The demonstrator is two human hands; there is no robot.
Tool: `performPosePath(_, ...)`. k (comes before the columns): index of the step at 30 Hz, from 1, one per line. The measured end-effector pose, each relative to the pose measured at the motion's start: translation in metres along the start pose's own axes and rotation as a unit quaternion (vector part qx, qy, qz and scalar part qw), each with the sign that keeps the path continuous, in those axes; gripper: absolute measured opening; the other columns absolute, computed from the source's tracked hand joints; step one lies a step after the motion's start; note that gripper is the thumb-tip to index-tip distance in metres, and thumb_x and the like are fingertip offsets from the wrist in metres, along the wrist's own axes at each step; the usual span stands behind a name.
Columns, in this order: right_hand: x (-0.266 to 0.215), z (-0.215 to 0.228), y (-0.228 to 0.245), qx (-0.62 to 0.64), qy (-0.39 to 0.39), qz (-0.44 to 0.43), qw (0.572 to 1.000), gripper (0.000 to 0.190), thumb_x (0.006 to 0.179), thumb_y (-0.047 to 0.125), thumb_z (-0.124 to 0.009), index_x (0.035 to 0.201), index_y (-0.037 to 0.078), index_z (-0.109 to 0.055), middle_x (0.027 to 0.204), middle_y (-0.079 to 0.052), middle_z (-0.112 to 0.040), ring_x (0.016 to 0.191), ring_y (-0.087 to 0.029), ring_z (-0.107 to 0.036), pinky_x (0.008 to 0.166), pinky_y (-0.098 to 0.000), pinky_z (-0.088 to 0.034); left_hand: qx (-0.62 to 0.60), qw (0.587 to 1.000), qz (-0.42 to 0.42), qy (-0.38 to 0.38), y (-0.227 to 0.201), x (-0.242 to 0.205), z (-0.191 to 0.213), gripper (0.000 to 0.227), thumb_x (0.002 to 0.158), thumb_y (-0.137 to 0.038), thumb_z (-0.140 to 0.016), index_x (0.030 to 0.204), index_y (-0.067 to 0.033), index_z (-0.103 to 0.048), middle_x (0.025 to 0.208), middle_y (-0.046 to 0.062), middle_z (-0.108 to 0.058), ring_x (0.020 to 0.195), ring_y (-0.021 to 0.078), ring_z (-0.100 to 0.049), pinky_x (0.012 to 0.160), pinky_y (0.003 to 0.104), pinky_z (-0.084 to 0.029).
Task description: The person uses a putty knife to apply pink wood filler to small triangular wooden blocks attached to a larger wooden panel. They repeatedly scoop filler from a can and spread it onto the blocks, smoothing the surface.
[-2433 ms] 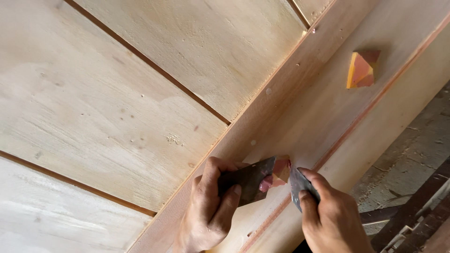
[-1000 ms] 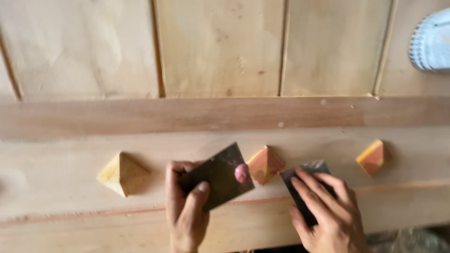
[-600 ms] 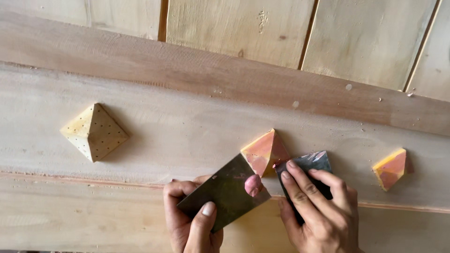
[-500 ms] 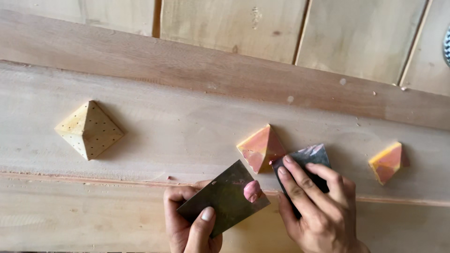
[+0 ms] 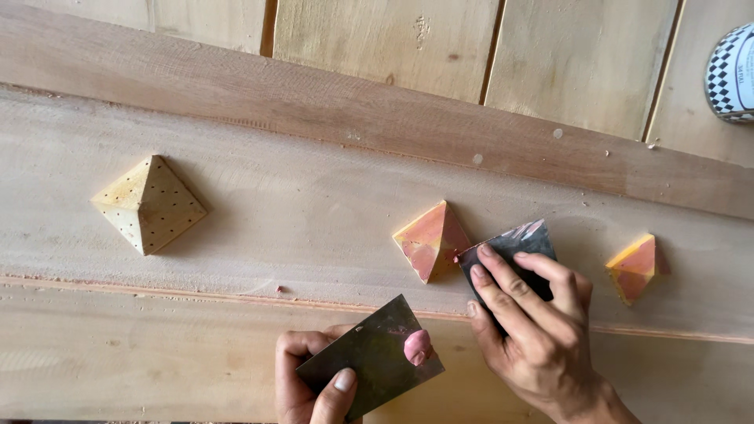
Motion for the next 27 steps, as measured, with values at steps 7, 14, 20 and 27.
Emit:
performPosePath(7,0.006,0.008,0.006,-0.038,0.023,0.001,0.999,0.038,0.077,0.013,-0.078,0.113,0.003,-0.077,0.126,-0.006,-0.073,0.110,-0.030,-0.060,0.097,-0.0433,-0.038,-0.008,1.000,-0.004,-0.025,0.006,-0.009,0.011,0.031,0.084,0.003,-0.063,0.107,0.0001,-0.044,0.109,0.031,-0.067,0.099,0.0279,-0.064,0.091,0.044,-0.052)
performPosePath(14,0.006,0.020,0.012,-0.005,0.022,0.007,1.000,0.038,0.076,0.011,-0.077,0.113,0.004,-0.075,0.123,-0.007,-0.073,0.110,-0.031,-0.060,0.098,-0.0419,-0.044,0.031,0.999,0.023,0.000,0.005,-0.014,0.025,0.029,0.084,-0.002,-0.064,0.105,-0.0016,-0.044,0.113,0.029,-0.068,0.106,0.0268,-0.065,0.099,0.046,-0.053)
performPosePath(20,0.012,0.010,0.022,-0.016,0.041,0.002,0.999,0.036,0.076,0.011,-0.077,0.111,0.001,-0.075,0.120,-0.008,-0.074,0.104,-0.029,-0.063,0.089,-0.0427,-0.047,0.006,0.999,0.030,-0.015,0.006,-0.016,0.021,0.028,0.085,-0.001,-0.064,0.105,-0.0008,-0.045,0.113,0.030,-0.068,0.106,0.0278,-0.065,0.098,0.046,-0.052)
performPosePath(27,0.013,0.017,0.024,-0.002,0.045,-0.001,0.999,0.040,0.076,0.011,-0.075,0.114,0.002,-0.073,0.122,-0.008,-0.073,0.106,-0.029,-0.062,0.091,-0.0411,-0.047,0.022,1.000,0.000,0.012,0.003,-0.013,0.018,0.027,0.084,0.000,-0.062,0.105,-0.0006,-0.045,0.115,0.029,-0.069,0.107,0.0267,-0.064,0.100,0.043,-0.051)
Point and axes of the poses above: each hand's wrist, its own x-axis towards the middle knuckle, its own z-axis out of the back of the hand, y = z × x, the point moved 6 cm from there along x, towards the middle knuckle
